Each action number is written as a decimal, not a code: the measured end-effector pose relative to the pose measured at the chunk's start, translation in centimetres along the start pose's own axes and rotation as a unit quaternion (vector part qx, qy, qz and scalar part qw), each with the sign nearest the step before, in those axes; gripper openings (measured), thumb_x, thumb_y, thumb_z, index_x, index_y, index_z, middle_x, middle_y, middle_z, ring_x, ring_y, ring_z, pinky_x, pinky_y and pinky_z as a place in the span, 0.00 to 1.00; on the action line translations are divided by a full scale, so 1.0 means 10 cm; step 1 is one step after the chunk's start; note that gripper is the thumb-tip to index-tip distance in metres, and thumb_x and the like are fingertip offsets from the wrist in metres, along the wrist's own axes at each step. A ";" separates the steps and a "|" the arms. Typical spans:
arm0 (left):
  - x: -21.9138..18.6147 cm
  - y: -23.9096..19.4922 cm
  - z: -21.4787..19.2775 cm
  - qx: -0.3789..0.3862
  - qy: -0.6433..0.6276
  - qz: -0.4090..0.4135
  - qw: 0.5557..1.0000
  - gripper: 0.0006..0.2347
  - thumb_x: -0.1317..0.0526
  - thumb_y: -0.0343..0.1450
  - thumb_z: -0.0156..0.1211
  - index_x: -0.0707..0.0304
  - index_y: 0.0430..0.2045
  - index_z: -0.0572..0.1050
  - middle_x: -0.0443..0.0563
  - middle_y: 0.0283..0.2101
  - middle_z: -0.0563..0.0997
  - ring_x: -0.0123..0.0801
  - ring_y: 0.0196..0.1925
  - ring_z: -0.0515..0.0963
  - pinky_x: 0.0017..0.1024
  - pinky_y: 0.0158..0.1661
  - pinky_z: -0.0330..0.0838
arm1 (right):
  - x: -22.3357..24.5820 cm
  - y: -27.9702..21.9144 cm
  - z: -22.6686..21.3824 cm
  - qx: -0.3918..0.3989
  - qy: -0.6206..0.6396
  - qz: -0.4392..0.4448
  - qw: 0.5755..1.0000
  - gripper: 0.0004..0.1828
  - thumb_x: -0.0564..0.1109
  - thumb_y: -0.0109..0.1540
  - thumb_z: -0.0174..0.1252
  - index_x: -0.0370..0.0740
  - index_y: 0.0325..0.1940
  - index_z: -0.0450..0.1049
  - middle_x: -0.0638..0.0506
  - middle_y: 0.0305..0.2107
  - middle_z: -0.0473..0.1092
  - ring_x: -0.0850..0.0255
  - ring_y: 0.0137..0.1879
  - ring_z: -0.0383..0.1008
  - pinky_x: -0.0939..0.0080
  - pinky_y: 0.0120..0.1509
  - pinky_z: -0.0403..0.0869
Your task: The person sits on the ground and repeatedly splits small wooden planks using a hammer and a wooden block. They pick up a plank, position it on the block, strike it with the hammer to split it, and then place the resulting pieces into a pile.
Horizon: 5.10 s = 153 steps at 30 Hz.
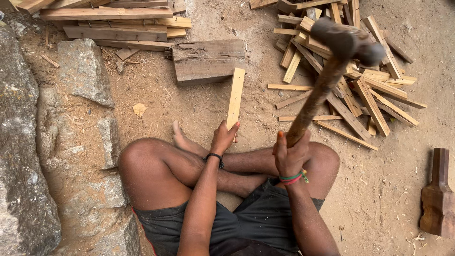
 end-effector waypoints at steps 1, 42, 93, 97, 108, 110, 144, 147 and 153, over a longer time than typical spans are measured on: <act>0.01 0.01 0.01 0.001 -0.006 0.000 1.000 0.20 0.47 0.75 0.56 0.68 0.48 0.72 0.52 0.28 0.83 0.27 0.23 0.84 0.28 0.25 0.79 | -0.16 -0.04 0.14 0.005 -0.012 0.006 1.000 0.18 0.47 0.72 0.55 0.36 0.55 0.56 0.48 0.22 0.71 0.61 0.20 0.74 0.63 0.23 0.73; -0.01 0.00 0.03 -0.022 -0.019 0.005 1.000 0.19 0.47 0.73 0.59 0.68 0.41 0.73 0.51 0.25 0.82 0.30 0.22 0.84 0.30 0.26 0.76 | -0.37 -0.06 0.32 0.049 -0.133 0.046 0.989 0.19 0.46 0.66 0.62 0.35 0.53 0.63 0.33 0.24 0.73 0.36 0.31 0.78 0.45 0.29 0.71; -0.47 0.78 0.01 0.004 0.072 0.067 0.995 0.21 0.46 0.75 0.55 0.70 0.43 0.74 0.49 0.22 0.81 0.29 0.18 0.82 0.27 0.20 0.75 | -0.84 0.10 0.23 0.027 0.220 0.370 0.902 0.10 0.38 0.65 0.53 0.37 0.47 0.59 0.52 0.21 0.64 0.67 0.17 0.63 0.64 0.15 0.64; -0.50 0.80 -0.01 0.006 0.072 0.065 0.995 0.20 0.47 0.75 0.53 0.69 0.46 0.74 0.49 0.22 0.81 0.28 0.18 0.82 0.27 0.20 0.75 | -0.72 0.09 0.24 0.034 0.197 0.356 0.913 0.11 0.39 0.65 0.54 0.37 0.46 0.58 0.53 0.20 0.63 0.68 0.16 0.62 0.64 0.15 0.63; -0.47 0.72 0.03 0.011 0.059 0.026 0.998 0.21 0.44 0.76 0.53 0.68 0.45 0.75 0.48 0.21 0.80 0.27 0.18 0.82 0.27 0.20 0.74 | 0.16 0.38 -0.48 -0.017 0.026 0.019 0.999 0.17 0.48 0.70 0.55 0.36 0.51 0.57 0.55 0.20 0.66 0.69 0.19 0.67 0.68 0.20 0.68; -0.50 0.67 0.01 0.011 0.026 0.024 0.999 0.21 0.45 0.74 0.54 0.66 0.46 0.76 0.48 0.21 0.80 0.27 0.18 0.81 0.27 0.20 0.74 | 0.18 0.36 -0.46 -0.028 0.080 0.023 0.996 0.19 0.48 0.70 0.55 0.35 0.55 0.56 0.54 0.20 0.65 0.69 0.18 0.66 0.67 0.19 0.66; -0.56 0.81 0.00 0.003 0.022 0.065 0.998 0.21 0.45 0.75 0.55 0.66 0.46 0.77 0.47 0.20 0.78 0.25 0.17 0.79 0.27 0.21 0.74 | -0.03 0.29 0.05 0.083 -0.153 0.102 0.979 0.15 0.49 0.67 0.59 0.36 0.47 0.65 0.33 0.19 0.70 0.36 0.25 0.74 0.41 0.25 0.70; -0.43 0.68 0.05 0.020 0.024 0.035 0.999 0.20 0.45 0.74 0.53 0.63 0.48 0.76 0.45 0.20 0.79 0.25 0.16 0.78 0.27 0.19 0.73 | 0.21 0.09 -0.07 0.033 -0.079 0.169 0.982 0.13 0.47 0.66 0.57 0.37 0.46 0.64 0.39 0.15 0.70 0.43 0.19 0.75 0.48 0.22 0.70; -0.42 0.75 0.04 0.019 0.049 0.043 0.998 0.22 0.44 0.75 0.53 0.67 0.46 0.76 0.46 0.20 0.79 0.25 0.17 0.80 0.26 0.18 0.73 | -0.40 -0.01 0.33 0.061 -0.175 0.029 0.982 0.16 0.48 0.65 0.58 0.37 0.50 0.63 0.35 0.21 0.72 0.38 0.25 0.76 0.44 0.26 0.72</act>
Point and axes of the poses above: each hand's wrist, its own y-axis towards the middle knuckle, its own z-axis out of the palm, x = y × z, the point moved 3 cm from there along y, towards the middle knuckle
